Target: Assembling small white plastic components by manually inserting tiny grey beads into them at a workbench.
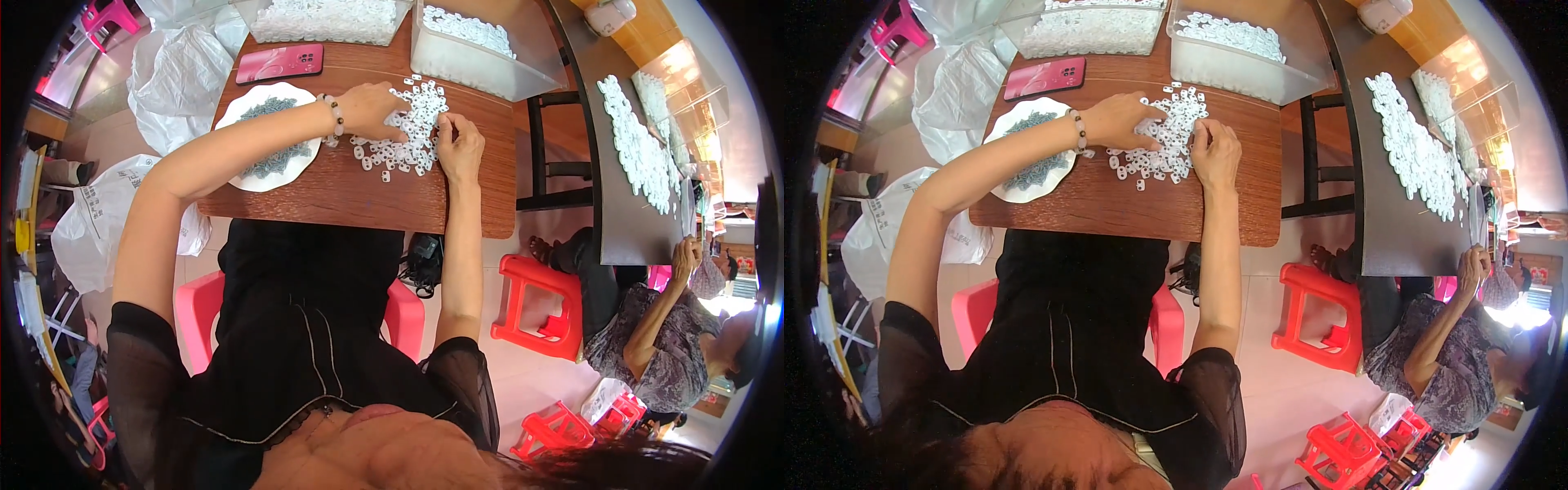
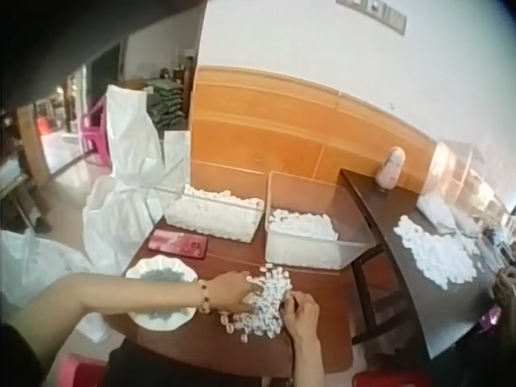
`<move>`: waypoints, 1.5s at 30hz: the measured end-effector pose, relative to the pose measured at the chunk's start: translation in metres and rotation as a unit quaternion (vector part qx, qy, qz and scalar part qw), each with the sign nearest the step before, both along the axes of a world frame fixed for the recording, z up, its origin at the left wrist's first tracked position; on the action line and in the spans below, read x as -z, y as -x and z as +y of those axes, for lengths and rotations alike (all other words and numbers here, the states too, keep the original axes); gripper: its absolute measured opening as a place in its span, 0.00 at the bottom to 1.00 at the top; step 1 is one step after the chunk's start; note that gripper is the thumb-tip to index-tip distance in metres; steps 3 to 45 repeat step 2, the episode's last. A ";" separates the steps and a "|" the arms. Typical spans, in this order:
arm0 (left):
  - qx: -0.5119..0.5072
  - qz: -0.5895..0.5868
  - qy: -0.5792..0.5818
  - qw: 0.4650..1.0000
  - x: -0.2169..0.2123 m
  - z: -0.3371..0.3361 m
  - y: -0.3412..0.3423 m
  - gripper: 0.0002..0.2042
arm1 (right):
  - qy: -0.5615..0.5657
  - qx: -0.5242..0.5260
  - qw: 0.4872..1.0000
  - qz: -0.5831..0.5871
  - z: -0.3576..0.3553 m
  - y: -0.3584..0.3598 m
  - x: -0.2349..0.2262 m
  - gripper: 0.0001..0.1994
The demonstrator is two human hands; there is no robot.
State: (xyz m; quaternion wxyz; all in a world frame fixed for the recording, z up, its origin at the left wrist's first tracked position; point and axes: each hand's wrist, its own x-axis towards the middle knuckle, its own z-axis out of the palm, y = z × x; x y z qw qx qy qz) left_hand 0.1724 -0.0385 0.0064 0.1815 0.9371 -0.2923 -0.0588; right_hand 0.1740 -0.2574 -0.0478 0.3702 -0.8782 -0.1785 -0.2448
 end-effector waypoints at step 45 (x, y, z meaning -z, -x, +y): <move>-0.009 0.056 0.006 0.998 -0.004 0.001 -0.006 0.33 | -0.005 -0.003 1.000 0.003 0.000 -0.001 0.001 0.06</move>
